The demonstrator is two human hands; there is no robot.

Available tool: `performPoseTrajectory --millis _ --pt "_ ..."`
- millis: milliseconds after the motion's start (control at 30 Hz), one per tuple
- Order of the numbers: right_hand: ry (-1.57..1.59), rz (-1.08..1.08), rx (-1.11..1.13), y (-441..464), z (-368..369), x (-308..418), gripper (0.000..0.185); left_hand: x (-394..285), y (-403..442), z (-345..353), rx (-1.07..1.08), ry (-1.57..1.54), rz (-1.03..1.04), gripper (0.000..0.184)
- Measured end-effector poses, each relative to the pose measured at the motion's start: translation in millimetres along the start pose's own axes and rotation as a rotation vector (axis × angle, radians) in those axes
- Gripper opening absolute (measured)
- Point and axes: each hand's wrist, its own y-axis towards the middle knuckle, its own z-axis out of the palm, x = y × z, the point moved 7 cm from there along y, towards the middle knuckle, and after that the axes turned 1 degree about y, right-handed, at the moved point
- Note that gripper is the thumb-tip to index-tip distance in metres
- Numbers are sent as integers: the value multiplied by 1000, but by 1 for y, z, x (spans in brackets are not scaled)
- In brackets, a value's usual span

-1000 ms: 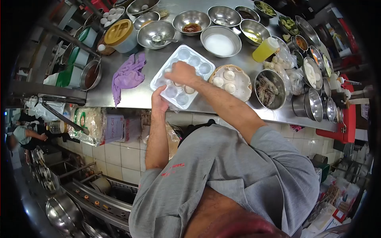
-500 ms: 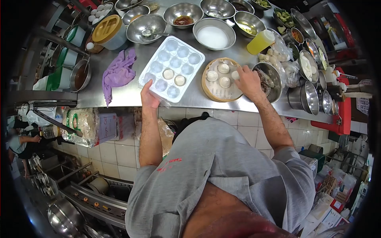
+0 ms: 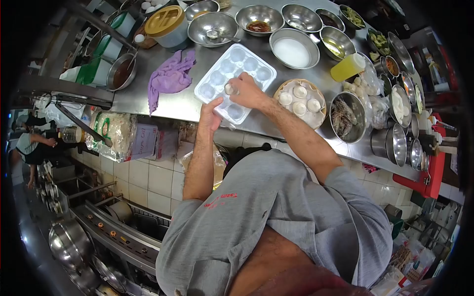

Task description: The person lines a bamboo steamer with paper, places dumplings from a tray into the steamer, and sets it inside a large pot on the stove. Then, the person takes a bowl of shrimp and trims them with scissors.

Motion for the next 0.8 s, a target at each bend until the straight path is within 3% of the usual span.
performPoseTrajectory --millis 133,533,733,800 --pt "-80 -27 98 14 17 -7 42 -6 0 1 -30 1 19 57" --pt "-230 -5 -70 10 21 15 35 3 8 -6 -66 -82 25 55" --pt "-134 59 -228 5 -6 17 38 5 7 -7 -111 -31 45 50" --pt "276 211 -131 -2 -29 9 42 -3 1 3 -124 19 113 47"
